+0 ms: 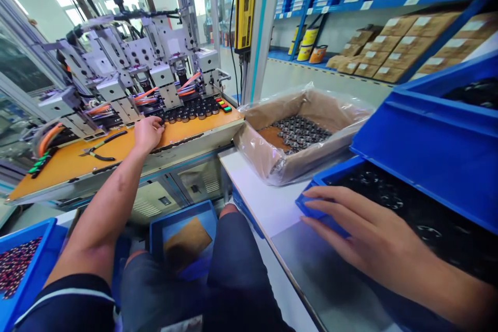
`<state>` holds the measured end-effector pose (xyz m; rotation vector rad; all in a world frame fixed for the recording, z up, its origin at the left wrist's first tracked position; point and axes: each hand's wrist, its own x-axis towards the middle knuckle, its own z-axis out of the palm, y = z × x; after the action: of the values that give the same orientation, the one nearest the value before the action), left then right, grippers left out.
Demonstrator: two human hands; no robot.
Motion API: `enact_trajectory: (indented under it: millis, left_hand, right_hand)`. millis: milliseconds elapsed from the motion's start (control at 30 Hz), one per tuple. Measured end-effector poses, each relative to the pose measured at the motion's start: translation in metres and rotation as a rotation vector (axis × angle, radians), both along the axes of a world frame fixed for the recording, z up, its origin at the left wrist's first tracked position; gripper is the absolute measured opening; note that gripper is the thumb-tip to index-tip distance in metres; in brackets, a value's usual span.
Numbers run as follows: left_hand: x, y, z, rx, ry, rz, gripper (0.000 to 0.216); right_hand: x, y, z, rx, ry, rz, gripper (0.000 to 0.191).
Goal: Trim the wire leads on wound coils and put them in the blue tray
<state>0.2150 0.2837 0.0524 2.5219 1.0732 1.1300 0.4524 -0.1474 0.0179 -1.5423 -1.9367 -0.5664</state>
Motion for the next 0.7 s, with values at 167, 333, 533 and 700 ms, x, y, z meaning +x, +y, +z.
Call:
enact_trajectory:
  millis: [167, 333, 533, 700]
  left_hand:
    - [-0.005, -0.005, 0.002, -0.015, -0.008, 0.006, 0.025]
    - [0.039, -0.050, 0.030, 0.111, 0.058, -0.033, 0.018]
    - [0.208, -0.150, 0.014, 0.102, 0.486, -0.399, 0.016]
    - [0.296, -0.185, -0.015, -0.035, 0.668, -0.481, 0.033]
  right_hand:
    - [0.058, -0.021, -0.013, -0.032, -0.028, -0.182, 0.012]
    - [0.100, -0.034, -0.051, -0.464, 0.146, -0.286, 0.011]
    - [0.087, -0.026, -0.035, -0.971, 0.242, -0.353, 0.028]
    - [0.077, -0.028, -0.015, -1.037, 0.186, -0.425, 0.033]
